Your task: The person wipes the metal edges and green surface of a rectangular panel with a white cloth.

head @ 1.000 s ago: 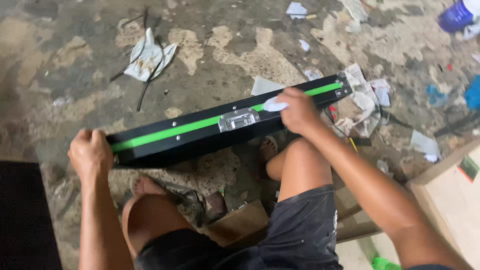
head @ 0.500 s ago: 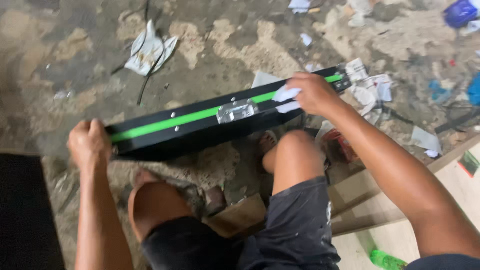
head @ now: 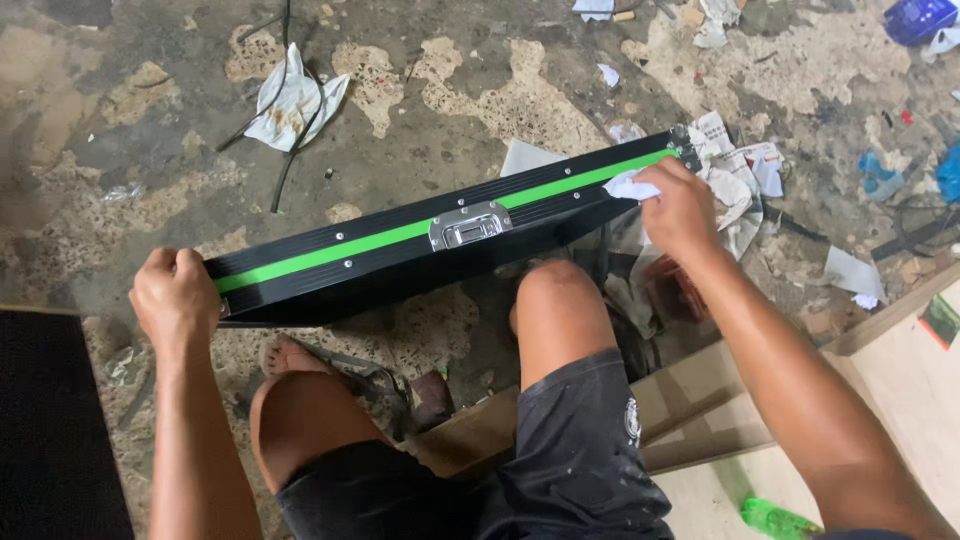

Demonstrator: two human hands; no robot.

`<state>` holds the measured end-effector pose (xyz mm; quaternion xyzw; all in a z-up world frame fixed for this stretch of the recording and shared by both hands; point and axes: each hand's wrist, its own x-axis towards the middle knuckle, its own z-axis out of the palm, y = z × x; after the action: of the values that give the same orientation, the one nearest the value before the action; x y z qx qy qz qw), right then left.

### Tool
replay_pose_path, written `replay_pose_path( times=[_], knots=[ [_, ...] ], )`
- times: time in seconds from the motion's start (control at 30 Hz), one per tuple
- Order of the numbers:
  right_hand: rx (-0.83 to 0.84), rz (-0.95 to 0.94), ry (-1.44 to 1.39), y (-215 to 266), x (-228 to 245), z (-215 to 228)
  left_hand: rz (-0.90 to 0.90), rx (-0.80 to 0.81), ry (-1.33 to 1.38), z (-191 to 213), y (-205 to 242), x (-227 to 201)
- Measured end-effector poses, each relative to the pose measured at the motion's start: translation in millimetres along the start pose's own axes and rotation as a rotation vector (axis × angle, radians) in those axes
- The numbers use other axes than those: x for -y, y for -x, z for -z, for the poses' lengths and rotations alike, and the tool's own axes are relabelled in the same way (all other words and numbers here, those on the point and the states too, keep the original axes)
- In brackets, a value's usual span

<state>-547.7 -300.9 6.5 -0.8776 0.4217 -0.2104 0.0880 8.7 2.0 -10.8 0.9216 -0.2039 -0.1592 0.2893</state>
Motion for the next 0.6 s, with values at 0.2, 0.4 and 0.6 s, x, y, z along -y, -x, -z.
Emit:
replay_pose_path(
  times=[0.2, 0.4, 0.6],
  knots=[
    [0.088, 0.140, -0.078, -11, 90, -48, -0.038, -0.041, -0.042, -11, -19, 23],
    [0.042, -0.400, 0.055, -8, -5, 11, 0.013, 0.007, -0.051, 0, -3, 1],
    [0.043, -0.369, -0.065, -21, 151, -49, -0.006, 0.088, 0.018, 11, 15, -24]
  ],
)
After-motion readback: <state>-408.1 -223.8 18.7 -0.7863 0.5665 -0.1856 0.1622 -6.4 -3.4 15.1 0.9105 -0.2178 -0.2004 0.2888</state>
